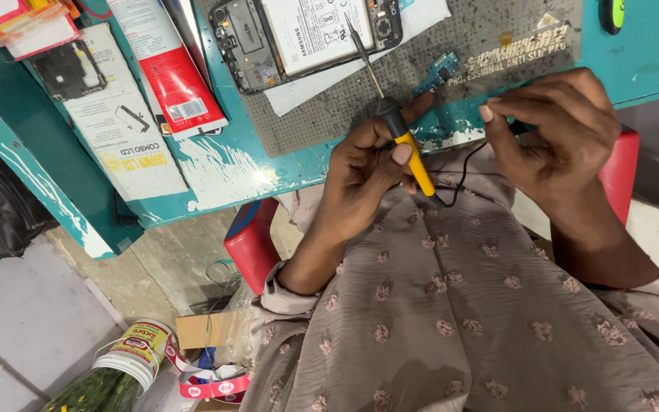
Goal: The person solders a small blue circuit board on a work mat, holding the board with one hand and a soldering iron with the other. They reposition the board, touch the iron to its contacts, and at one point use a yellow ring-shaped tool to hold the board while continuing to solder.
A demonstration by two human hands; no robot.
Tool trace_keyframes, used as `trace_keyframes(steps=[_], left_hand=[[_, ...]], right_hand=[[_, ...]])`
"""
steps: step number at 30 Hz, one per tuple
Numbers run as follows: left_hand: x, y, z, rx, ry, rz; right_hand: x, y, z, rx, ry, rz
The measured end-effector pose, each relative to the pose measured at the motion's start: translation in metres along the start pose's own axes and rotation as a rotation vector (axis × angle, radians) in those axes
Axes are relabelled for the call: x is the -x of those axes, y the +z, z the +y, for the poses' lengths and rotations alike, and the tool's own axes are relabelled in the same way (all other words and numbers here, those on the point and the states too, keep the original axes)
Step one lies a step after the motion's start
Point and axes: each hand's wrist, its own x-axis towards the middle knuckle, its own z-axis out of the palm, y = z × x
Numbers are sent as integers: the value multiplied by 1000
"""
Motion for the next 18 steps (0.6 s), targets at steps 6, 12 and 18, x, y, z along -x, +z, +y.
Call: trace_keyframes(steps=[6,12,18], left_hand=[[0,0,-1,-13,-3,6],[0,0,-2,-24,14,10],[1,-1,-2,-20,16,5]], right_hand=[[1,6,3,38,-67,36],[-9,11,4,154,-196,21],[-20,7,2,151,-269,-41]])
